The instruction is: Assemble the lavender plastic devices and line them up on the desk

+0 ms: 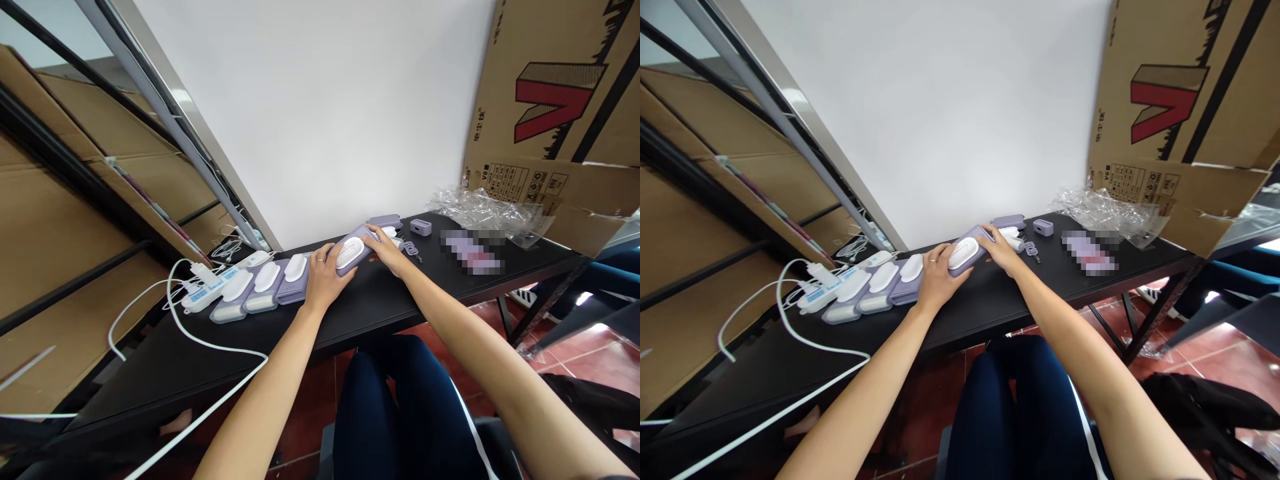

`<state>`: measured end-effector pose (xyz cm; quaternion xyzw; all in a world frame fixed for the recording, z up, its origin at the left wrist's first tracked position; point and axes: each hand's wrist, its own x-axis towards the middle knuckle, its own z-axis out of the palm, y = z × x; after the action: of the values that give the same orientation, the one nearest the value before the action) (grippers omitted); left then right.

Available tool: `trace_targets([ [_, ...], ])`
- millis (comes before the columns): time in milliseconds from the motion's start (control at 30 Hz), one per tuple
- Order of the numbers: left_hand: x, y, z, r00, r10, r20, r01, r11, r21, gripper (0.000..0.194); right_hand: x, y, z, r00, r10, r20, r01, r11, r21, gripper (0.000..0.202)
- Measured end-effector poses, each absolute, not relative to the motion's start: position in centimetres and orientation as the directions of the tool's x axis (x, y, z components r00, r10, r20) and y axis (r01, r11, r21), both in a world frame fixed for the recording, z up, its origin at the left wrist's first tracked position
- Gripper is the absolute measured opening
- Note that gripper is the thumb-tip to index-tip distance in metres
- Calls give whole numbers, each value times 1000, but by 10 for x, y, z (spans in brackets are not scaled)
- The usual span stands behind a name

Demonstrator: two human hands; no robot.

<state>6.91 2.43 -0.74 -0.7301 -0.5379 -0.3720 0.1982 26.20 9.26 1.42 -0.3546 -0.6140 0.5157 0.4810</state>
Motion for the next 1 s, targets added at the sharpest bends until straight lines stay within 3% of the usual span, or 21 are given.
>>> trace_targets([
  [133,73,24,-6,109,728,677,950,-276,144,67,262,99,8,-242,942,231,154,273,-950,47],
  [267,75,24,-5,24,822,570,961,-175,212,70,261,104,-1,-133,953,273,526,301,-795,38],
  [367,75,25,-4,-81,859,505,953,-81,292,67,261,103,-4,-125,968,218,673,244,-698,36],
  [533,75,24,-2,-192,884,426,930,25,367,57,259,99,-6,-320,918,232,634,390,-667,47],
  [733,72,25,-3,-79,828,555,911,-166,378,46,255,99,-10,-457,854,247,614,504,-607,57],
  [900,67,28,-1,-158,799,580,830,-210,516,47,256,98,-9,-543,814,205,611,551,-568,63],
  [1000,65,29,-1,-201,747,634,824,-221,522,43,256,96,-7,-619,760,197,551,599,-581,67],
])
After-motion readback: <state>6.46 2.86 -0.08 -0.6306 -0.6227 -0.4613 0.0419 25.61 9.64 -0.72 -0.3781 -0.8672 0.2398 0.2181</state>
